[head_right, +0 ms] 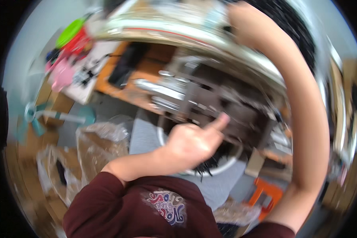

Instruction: Using a pneumatic press or fixture to assemble small black plastic and rubber components.

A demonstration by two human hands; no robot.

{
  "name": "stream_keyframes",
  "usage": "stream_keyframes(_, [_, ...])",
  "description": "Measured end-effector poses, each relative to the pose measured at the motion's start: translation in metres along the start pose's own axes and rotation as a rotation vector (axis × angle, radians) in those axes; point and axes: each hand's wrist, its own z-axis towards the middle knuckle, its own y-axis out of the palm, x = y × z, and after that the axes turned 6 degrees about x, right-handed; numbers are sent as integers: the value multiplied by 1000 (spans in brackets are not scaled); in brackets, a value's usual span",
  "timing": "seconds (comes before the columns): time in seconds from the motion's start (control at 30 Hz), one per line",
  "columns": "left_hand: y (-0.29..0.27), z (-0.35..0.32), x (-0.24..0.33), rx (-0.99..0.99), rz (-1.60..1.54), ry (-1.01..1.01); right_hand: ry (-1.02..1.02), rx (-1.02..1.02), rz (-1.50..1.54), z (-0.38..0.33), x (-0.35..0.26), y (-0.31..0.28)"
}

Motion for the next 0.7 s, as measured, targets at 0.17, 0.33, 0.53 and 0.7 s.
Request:
stream_keyframes(0.17, [22,-5,12,166,-138,-19,40,117,6,-34,36,0])
stream_keyframes(0.33, [19,-31,38,-163,-330,11,-160,182,-126,-37,60,6])
stream_keyframes(0.53, [116,-93,27,-470,-379,-51,-25,-218,-241,-30,-27,-53])
stream_keyframes(0.7, [87,-115,13,-219,-337,-152,4,-173,-130,-18,6,-29])
